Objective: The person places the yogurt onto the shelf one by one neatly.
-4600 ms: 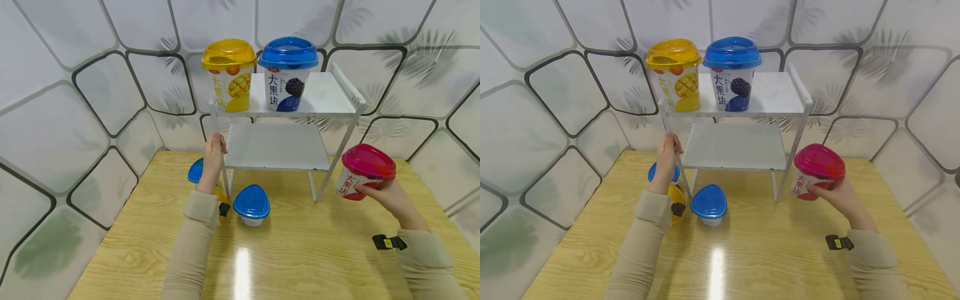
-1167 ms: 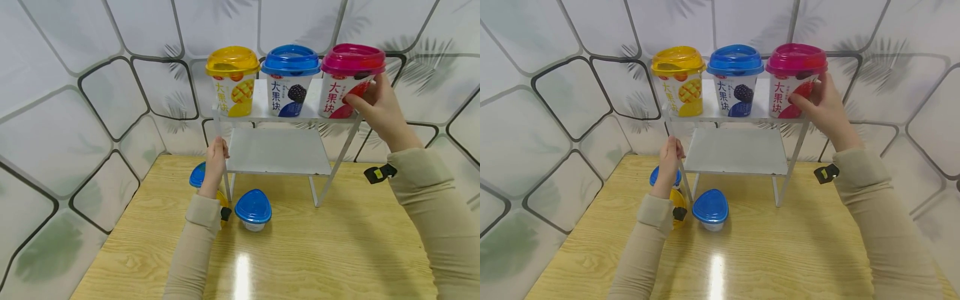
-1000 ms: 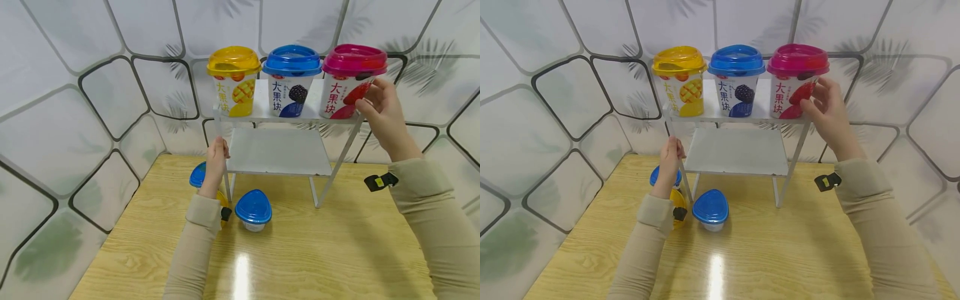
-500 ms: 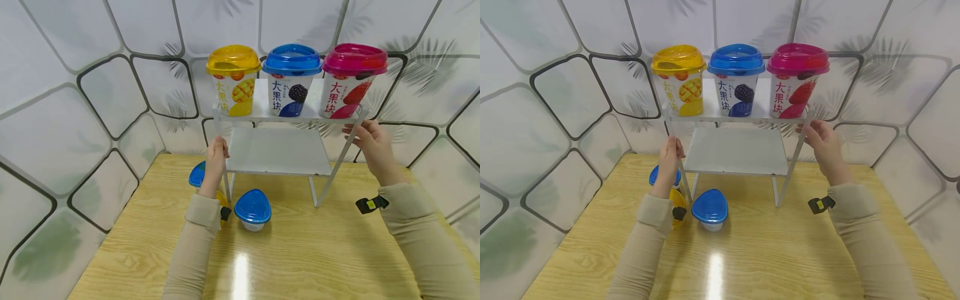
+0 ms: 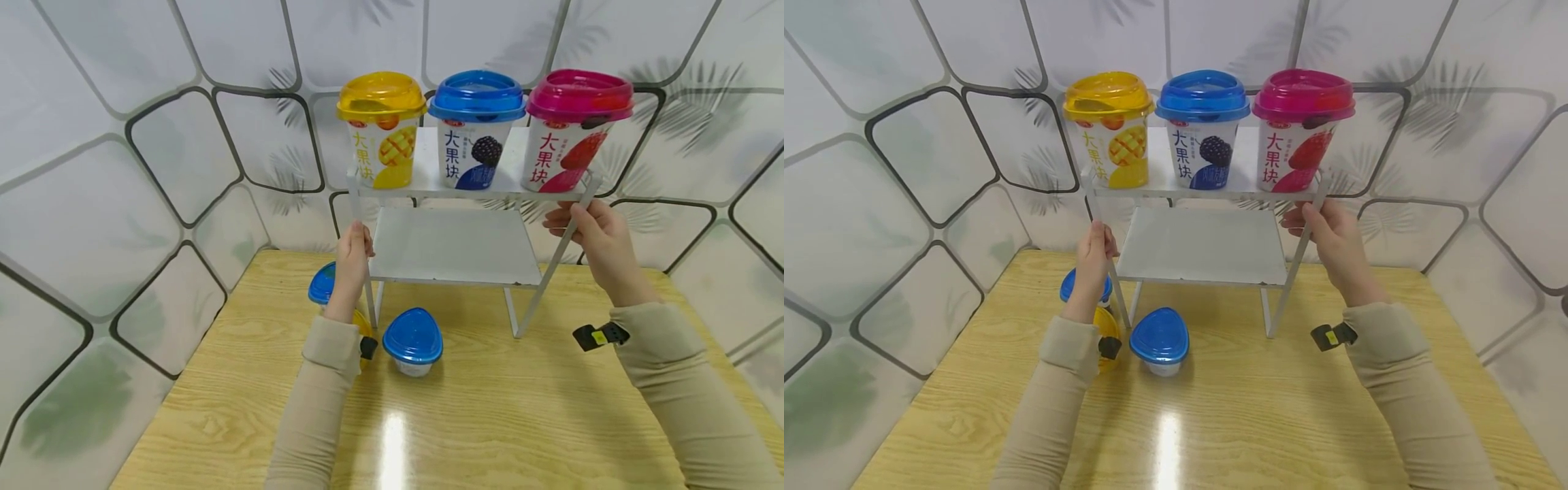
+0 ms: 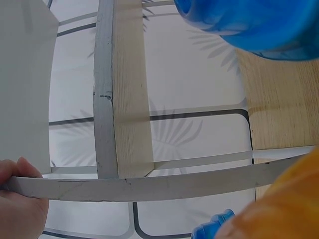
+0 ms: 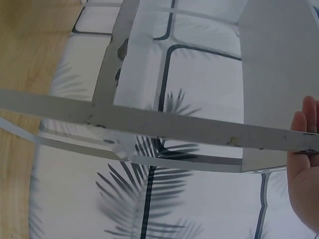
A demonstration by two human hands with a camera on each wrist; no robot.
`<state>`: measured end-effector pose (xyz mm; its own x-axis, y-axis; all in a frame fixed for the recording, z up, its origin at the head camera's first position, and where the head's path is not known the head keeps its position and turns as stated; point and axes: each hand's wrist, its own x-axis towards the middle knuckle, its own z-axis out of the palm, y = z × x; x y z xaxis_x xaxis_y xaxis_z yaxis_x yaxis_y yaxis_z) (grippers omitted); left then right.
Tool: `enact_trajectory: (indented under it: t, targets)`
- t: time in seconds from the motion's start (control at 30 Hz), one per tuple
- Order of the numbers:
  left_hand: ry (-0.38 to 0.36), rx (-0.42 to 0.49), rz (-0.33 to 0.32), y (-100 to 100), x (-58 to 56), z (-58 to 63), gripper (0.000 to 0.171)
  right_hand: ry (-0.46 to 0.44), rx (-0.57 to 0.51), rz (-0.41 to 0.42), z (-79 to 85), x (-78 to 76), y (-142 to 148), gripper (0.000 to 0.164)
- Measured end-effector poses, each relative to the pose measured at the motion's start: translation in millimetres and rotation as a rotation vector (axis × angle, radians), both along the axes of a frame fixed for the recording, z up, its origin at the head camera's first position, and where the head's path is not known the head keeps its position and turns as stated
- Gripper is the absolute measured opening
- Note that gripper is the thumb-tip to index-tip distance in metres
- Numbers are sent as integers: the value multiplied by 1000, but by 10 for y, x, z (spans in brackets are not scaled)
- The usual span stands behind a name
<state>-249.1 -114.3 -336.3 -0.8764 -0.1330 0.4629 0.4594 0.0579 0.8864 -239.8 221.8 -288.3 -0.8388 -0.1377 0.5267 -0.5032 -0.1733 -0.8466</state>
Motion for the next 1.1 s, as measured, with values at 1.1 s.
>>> enact_trajectory:
  t: [1.1]
  targets:
    - [-96,114,77,-4,105,-6,37,-70,-105,-223,-7,-3,-154,24]
